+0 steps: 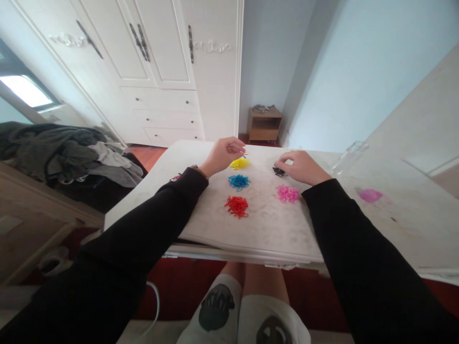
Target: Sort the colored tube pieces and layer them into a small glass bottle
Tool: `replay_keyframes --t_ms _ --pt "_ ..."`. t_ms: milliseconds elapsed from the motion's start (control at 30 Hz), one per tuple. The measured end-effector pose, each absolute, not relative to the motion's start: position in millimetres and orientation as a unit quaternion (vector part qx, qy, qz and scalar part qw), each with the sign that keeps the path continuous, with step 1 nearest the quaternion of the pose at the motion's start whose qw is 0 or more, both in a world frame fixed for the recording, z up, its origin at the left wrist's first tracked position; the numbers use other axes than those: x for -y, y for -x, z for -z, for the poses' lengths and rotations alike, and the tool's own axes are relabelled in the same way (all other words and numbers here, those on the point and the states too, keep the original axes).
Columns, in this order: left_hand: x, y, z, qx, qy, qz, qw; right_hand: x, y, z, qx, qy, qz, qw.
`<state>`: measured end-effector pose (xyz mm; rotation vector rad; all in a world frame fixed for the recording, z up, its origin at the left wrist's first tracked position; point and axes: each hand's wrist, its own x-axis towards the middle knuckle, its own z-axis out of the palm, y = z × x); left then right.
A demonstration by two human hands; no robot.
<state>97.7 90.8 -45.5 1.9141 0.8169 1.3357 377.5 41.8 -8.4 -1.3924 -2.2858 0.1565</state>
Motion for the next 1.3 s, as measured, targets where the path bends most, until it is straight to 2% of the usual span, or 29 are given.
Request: replay_keyframes --t_ms 367,633,1067,1300 --pt "-68.3 -116.6 45.9 -0.258 -0.738 -0.502 0.371 -26.7 -355.9 5.9 0.864 0.358 -0.216 0.282" --pt "-62.8 -118.4 45.4 -0.238 -0.759 -0.484 0.363 -19.1 -348.5 2.9 0.864 0.361 -0.229 0.266" --pt "-59.3 -116.8 43.4 -0.231 -0.769 -0.439 0.403 -18.2 -347.9 1.0 0.845 0.381 -0.224 0.301" --pt "-56.5 -111.2 40.6 -0.223 -0.836 -0.367 0.341 -11.6 -344.8 -6.2 0.824 0.394 -0.241 0.327"
